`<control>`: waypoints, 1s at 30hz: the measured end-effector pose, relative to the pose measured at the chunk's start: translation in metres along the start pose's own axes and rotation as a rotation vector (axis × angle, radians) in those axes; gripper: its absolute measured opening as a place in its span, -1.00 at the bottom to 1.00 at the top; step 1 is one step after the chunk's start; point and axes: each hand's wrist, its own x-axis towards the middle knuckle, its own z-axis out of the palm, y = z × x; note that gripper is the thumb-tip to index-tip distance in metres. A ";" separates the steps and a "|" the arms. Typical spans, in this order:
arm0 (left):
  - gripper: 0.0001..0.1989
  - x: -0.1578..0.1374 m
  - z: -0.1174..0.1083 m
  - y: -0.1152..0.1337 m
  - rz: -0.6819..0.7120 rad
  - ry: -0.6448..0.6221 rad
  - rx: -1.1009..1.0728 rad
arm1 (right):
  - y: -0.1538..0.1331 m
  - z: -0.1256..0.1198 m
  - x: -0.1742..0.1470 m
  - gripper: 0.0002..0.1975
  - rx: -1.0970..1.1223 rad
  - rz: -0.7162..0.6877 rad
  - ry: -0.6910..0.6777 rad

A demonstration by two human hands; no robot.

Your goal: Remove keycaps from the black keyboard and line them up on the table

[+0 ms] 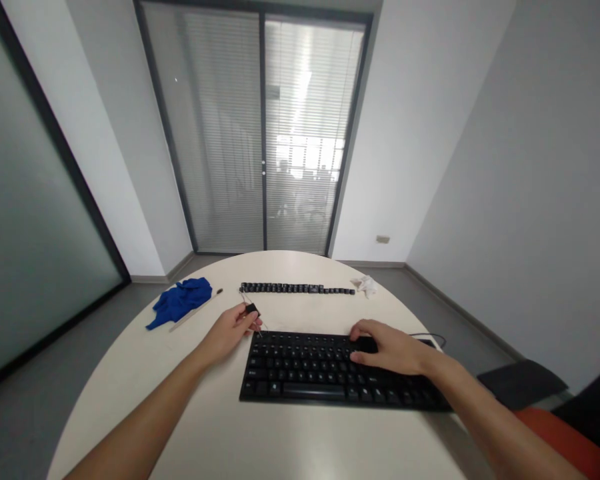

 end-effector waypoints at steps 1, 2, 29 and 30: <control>-0.65 -0.002 0.000 0.001 0.007 -0.024 0.007 | -0.007 0.001 0.006 -0.60 -0.055 -0.016 0.021; -0.67 -0.004 0.000 0.002 0.015 -0.046 0.021 | -0.016 0.003 0.013 -0.62 -0.094 -0.051 0.031; -0.80 -0.020 -0.018 0.025 0.231 -0.186 0.513 | -0.082 0.079 0.126 -0.77 0.167 -0.392 0.050; -0.79 -0.019 -0.018 0.024 0.212 -0.190 0.484 | -0.081 0.078 0.126 -0.77 0.166 -0.389 0.042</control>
